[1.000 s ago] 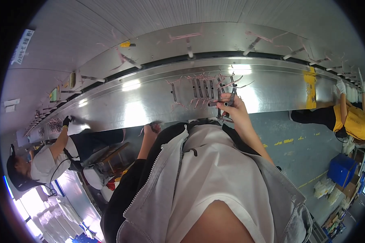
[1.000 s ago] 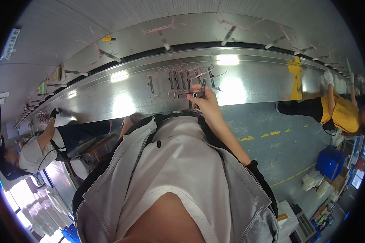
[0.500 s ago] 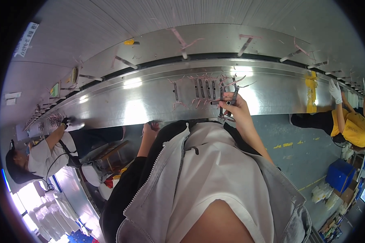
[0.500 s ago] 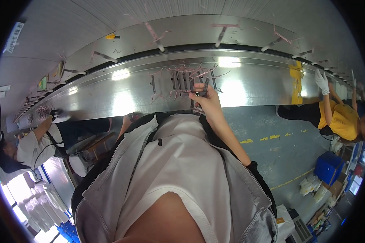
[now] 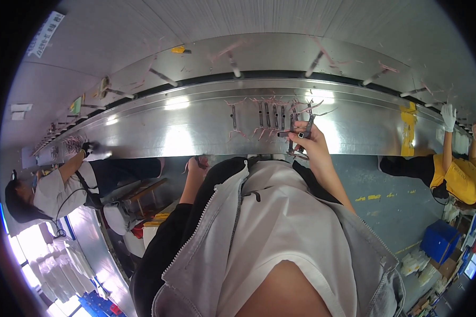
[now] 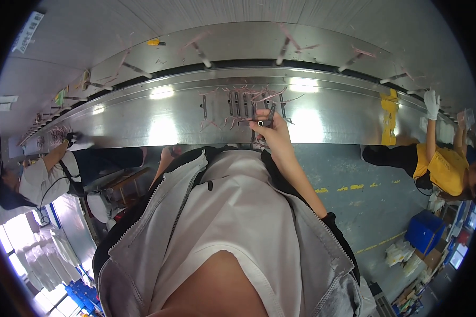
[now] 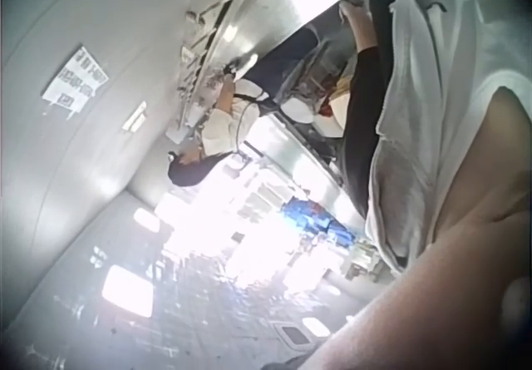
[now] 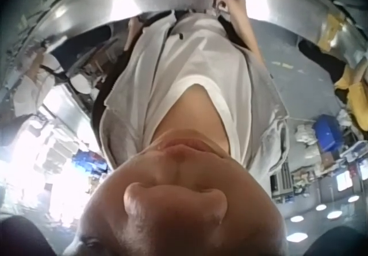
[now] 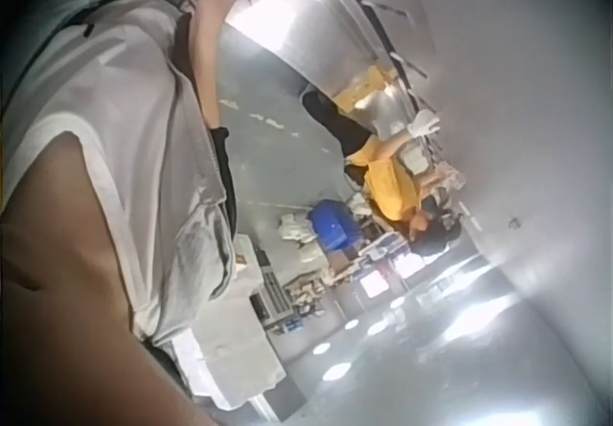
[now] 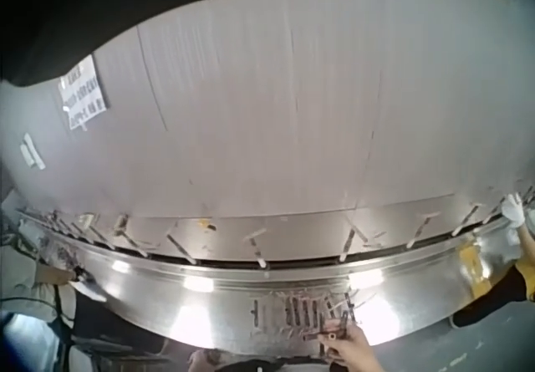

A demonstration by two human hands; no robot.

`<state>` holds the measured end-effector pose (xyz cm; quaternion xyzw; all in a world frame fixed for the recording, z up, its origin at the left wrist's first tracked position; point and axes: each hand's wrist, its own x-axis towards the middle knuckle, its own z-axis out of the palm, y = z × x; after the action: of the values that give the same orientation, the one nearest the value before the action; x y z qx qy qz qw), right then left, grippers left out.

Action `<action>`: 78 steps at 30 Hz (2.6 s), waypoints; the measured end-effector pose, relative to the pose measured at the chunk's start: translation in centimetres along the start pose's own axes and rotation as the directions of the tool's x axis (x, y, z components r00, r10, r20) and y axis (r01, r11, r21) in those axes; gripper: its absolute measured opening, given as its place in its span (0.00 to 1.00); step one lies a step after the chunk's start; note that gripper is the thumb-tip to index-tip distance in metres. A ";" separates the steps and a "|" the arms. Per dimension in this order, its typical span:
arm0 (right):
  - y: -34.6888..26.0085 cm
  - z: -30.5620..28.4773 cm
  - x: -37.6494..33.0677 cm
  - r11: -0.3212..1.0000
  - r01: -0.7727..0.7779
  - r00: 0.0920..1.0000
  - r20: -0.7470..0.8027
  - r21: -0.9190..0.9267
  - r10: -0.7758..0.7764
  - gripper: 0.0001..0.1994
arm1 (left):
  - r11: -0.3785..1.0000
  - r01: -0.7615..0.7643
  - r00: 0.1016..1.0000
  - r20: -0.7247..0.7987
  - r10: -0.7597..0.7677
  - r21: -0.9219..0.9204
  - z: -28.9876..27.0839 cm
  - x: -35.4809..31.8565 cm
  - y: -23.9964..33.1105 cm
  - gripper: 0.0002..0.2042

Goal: The person attaches plastic components onto metal brackets by hand and places the assembled pieces along the metal workstation ledge.

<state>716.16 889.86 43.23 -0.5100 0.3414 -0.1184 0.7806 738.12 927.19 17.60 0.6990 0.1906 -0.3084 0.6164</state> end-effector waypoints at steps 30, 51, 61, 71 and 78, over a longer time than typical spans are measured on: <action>9.6 41.0 1.5 0.999 -0.002 0.996 0.093 -0.054 0.007 0.17 | 0.500 -0.234 0.763 -0.162 0.626 0.834 -29.0 9.3 18.2 0.12; 18.1 72.9 2.4 0.993 -0.075 0.990 0.116 -0.090 0.085 0.17 | 0.361 -0.417 0.735 0.076 0.674 0.834 -56.6 19.1 26.7 0.09; 22.6 87.4 1.8 0.994 -0.069 0.993 0.093 -0.082 0.076 0.16 | 0.362 -0.472 0.744 0.143 0.653 0.804 -70.2 24.0 30.6 0.08; 25.2 102.4 2.5 0.993 -0.054 0.984 0.165 -0.103 0.070 0.17 | 0.350 -0.489 0.730 0.156 0.665 0.799 -83.2 28.1 34.7 0.08; 27.4 112.1 3.2 0.992 -0.035 0.981 0.184 -0.124 0.057 0.17 | 0.350 -0.460 0.772 0.172 0.612 0.816 -92.1 31.3 37.5 0.07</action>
<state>787.35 980.71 45.50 -0.5571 0.2846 -0.0308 0.7796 803.45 1007.51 29.24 0.9466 -0.1669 -0.0817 0.2636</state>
